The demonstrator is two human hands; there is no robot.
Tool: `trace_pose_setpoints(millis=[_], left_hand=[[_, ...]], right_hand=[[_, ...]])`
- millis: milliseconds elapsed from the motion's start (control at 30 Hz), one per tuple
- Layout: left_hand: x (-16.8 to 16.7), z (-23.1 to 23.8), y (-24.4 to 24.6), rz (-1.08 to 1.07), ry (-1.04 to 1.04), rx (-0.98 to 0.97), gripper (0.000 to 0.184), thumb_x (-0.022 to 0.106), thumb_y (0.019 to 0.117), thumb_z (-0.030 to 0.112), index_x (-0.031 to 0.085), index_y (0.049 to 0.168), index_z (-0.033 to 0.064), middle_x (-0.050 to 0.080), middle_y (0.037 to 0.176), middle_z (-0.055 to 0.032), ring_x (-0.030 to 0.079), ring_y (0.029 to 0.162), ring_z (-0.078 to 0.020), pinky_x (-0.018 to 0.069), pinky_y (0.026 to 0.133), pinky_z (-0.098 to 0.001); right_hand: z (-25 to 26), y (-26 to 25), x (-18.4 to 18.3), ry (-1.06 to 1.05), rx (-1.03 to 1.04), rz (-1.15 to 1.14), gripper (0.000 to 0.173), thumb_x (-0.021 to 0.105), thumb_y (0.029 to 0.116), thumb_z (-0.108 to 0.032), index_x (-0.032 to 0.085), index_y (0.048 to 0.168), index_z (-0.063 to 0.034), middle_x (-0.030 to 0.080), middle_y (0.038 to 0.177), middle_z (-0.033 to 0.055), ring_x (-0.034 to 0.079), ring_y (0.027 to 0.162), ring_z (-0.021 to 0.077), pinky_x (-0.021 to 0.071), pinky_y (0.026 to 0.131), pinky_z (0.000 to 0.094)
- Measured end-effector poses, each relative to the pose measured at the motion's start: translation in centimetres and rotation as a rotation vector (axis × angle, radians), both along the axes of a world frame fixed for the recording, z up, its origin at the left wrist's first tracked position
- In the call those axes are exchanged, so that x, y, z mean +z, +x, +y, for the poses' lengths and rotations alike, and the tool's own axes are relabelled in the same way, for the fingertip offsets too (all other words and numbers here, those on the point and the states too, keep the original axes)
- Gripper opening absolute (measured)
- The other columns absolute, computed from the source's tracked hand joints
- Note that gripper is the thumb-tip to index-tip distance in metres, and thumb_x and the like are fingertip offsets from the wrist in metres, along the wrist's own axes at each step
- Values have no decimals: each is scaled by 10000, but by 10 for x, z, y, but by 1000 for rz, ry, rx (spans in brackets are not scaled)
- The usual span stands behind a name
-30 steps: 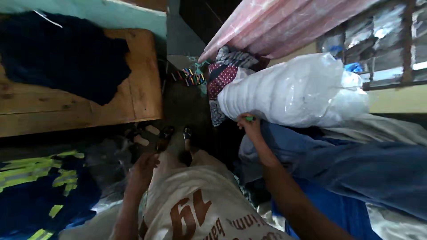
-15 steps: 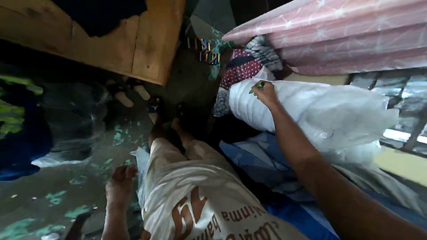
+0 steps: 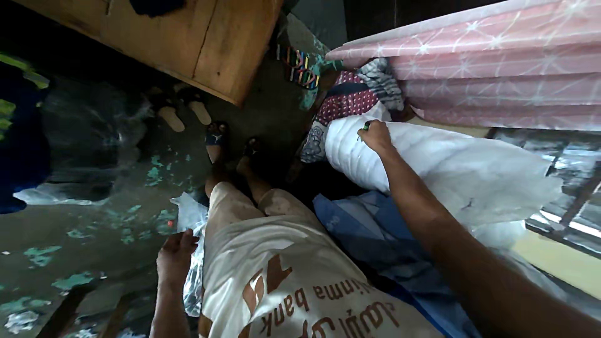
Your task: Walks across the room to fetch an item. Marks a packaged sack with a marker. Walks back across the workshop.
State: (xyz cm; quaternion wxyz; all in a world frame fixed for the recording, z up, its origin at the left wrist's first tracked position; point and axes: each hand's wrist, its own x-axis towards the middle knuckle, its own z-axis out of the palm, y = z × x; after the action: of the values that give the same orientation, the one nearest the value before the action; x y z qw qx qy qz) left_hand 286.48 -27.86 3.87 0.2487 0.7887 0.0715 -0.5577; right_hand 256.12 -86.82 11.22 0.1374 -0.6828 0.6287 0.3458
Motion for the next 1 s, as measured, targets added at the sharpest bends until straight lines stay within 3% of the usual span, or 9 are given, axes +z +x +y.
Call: trace_pose_setpoints(millis=[100, 167, 367, 500, 667, 1000], left_hand=[[-4, -4, 0, -6, -40, 7, 466, 555, 1050, 433, 629, 1233, 11, 718, 951, -85, 708, 787, -140, 613, 753, -353], [-7, -5, 1, -8, -51, 7, 455, 558, 1050, 422, 631, 1240, 15, 719, 953, -88, 705, 778, -145, 612, 749, -362], [-17, 4, 7, 3, -40, 60, 443, 564, 1048, 429, 644, 1213, 26, 721, 939, -81, 710, 774, -150, 617, 740, -362], [-20, 13, 8, 13, -23, 76, 461, 562, 1046, 444, 636, 1212, 20, 716, 929, -78, 699, 753, -144, 610, 714, -358], [-20, 16, 11, 34, 35, 62, 491, 574, 1038, 459, 618, 1259, 23, 713, 967, -99, 703, 768, -161, 611, 728, -381], [-25, 20, 26, 52, 24, 25, 460, 572, 1040, 453, 638, 1233, 41, 727, 945, -77, 707, 767, -150, 611, 721, -358]], right_hand=[[9, 0, 10, 68, 31, 66, 415, 704, 903, -420, 689, 904, -6, 686, 915, 236, 682, 905, 430, 529, 760, 668], [11, -2, 13, 2, 28, 64, 406, 693, 909, -416, 693, 918, -10, 687, 941, 241, 681, 936, 436, 527, 775, 672], [-2, -11, 23, -205, -174, -212, 360, 698, 913, -404, 723, 975, -50, 724, 883, 157, 712, 820, 342, 559, 785, 621], [-13, -18, 24, -225, -136, -276, 308, 701, 906, -354, 714, 1013, -66, 722, 890, 143, 707, 800, 318, 563, 776, 603], [-14, -8, 27, -169, -104, -137, 340, 726, 882, -384, 715, 976, -57, 706, 894, 175, 693, 845, 371, 537, 769, 650], [6, 8, 14, 81, 47, 44, 373, 723, 879, -406, 708, 941, -38, 693, 917, 209, 681, 897, 414, 526, 756, 671]])
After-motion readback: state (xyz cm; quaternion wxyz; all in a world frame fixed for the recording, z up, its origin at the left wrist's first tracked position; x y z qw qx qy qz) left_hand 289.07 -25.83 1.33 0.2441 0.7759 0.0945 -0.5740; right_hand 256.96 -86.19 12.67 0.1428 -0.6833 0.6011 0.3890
